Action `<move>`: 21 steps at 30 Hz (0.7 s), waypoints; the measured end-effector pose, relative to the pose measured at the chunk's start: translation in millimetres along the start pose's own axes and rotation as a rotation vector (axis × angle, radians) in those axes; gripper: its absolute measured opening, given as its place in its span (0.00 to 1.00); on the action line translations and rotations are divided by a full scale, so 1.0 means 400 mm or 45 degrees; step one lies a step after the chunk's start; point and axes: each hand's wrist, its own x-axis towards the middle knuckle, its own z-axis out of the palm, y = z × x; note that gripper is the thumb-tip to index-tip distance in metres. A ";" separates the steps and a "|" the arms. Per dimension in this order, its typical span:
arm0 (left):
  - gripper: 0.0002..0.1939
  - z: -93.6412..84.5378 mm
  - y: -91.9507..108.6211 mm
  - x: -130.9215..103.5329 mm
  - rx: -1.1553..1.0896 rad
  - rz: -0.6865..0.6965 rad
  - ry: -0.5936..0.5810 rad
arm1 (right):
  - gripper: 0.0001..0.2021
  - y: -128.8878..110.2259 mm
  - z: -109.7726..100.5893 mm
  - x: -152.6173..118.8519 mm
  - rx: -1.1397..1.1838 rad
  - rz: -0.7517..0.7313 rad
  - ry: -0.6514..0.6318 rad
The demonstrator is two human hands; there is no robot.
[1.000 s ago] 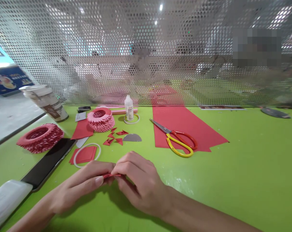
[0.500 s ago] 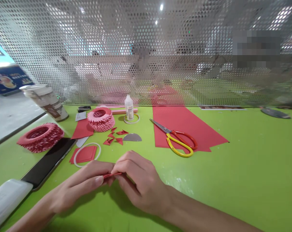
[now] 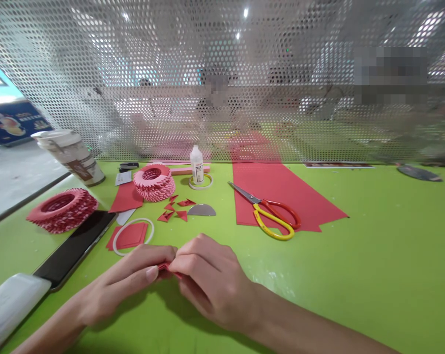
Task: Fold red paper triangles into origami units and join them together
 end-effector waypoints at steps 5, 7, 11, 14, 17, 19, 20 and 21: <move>0.28 0.000 0.001 -0.002 0.008 -0.008 0.000 | 0.14 0.002 0.000 -0.003 -0.015 -0.007 -0.015; 0.28 0.000 0.001 -0.002 0.018 0.000 -0.006 | 0.14 0.003 -0.001 -0.004 -0.021 -0.012 -0.025; 0.28 0.001 -0.002 0.003 0.043 0.045 -0.030 | 0.14 0.002 -0.005 -0.003 -0.027 -0.007 -0.054; 0.27 0.003 -0.007 0.008 0.046 0.104 -0.054 | 0.12 0.002 -0.005 -0.001 -0.037 0.015 -0.088; 0.27 0.006 -0.010 0.009 0.053 0.109 -0.059 | 0.09 0.005 -0.001 0.001 -0.052 0.040 -0.115; 0.26 0.009 -0.010 0.009 0.037 0.046 -0.053 | 0.08 0.008 0.003 0.001 -0.036 0.083 -0.098; 0.25 0.011 -0.010 0.009 0.001 0.012 -0.041 | 0.08 0.009 0.005 0.002 -0.019 0.122 -0.066; 0.25 0.013 -0.009 0.009 -0.060 -0.025 -0.028 | 0.07 0.010 0.007 0.002 0.002 0.168 -0.024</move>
